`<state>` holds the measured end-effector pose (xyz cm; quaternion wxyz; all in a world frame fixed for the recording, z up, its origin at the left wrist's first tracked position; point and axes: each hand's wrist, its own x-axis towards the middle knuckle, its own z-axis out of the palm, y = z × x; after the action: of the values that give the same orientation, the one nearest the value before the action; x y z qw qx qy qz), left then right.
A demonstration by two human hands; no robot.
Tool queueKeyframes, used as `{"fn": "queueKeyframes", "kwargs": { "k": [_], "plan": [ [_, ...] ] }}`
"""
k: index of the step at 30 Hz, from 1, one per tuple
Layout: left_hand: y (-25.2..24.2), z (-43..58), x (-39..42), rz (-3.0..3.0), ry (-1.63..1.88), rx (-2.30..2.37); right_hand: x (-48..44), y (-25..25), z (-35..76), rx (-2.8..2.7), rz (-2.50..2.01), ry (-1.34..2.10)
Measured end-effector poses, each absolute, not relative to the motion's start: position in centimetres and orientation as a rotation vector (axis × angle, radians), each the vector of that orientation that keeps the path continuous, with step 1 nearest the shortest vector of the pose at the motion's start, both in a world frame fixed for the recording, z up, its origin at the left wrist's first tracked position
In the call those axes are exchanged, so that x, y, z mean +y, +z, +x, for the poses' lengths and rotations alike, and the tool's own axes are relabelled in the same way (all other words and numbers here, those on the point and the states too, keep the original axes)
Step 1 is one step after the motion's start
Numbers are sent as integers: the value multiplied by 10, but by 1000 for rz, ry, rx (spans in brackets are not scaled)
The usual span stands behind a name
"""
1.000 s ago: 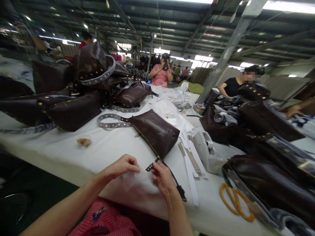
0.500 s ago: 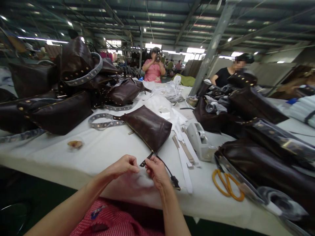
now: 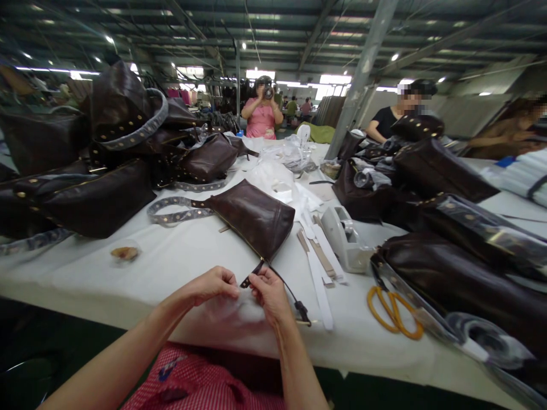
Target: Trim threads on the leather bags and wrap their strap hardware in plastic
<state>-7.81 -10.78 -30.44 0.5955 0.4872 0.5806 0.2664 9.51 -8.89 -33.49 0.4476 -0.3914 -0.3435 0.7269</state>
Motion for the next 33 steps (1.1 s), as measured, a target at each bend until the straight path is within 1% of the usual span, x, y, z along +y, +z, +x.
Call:
{"fn": "queueKeyframes", "kwargs": {
  "k": [20, 33],
  "plan": [
    [-289, -75, -105, 1107, 447, 1450, -92, -332, 96, -839, -952, 1781],
    [-287, -75, -101, 1075, 443, 1442, -91, -332, 99, -898, -924, 1819]
  ]
}}
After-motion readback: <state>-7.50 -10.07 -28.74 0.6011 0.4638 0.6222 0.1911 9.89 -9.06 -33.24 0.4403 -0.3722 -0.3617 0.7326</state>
